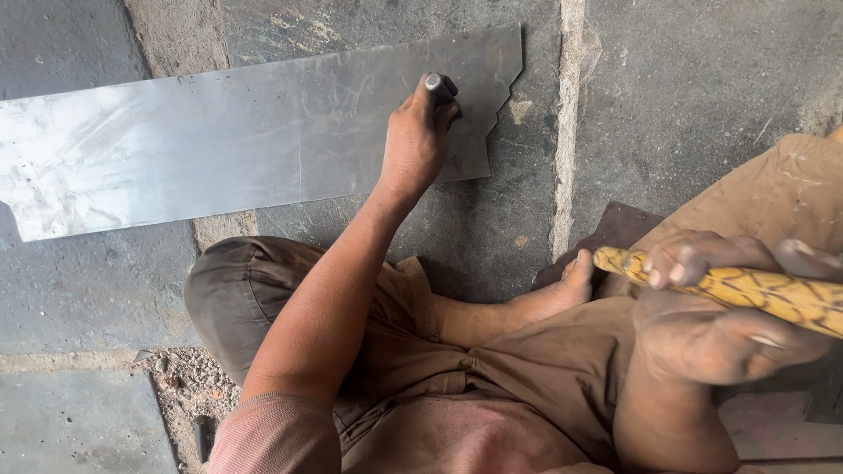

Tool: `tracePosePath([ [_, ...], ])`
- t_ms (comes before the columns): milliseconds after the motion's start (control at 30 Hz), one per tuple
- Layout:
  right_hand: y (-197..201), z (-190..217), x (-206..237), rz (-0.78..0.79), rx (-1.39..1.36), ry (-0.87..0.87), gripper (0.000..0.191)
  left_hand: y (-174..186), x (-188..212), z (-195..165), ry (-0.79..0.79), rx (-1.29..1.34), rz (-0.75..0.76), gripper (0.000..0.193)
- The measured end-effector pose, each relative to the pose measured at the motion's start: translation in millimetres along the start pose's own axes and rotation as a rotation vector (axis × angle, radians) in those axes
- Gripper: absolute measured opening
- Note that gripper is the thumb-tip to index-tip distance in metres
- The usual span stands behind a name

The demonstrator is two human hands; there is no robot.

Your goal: The person sits on a stone floor and uses a hammer and chisel to shape a metal sheet. They repeatedly strike the chisel to cut and bend the metal, then use a template to check the fit and adjust the shape accordingly.

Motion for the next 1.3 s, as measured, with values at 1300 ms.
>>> tracePosePath([
  [1300, -116, -115, 23, 0.679, 0.948, 0.166, 0.050, 18, 14, -37, -0.061, -0.405, 0.133, 0.019],
])
Point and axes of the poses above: each hand's wrist, its own x-axis away from the middle knuckle, its own y-axis out of the back of the hand, z = x × y, the point moved 3 cm from there along -x, towards the middle knuckle, and after that the axes turned 13 degrees about x, right-handed, at the moved point
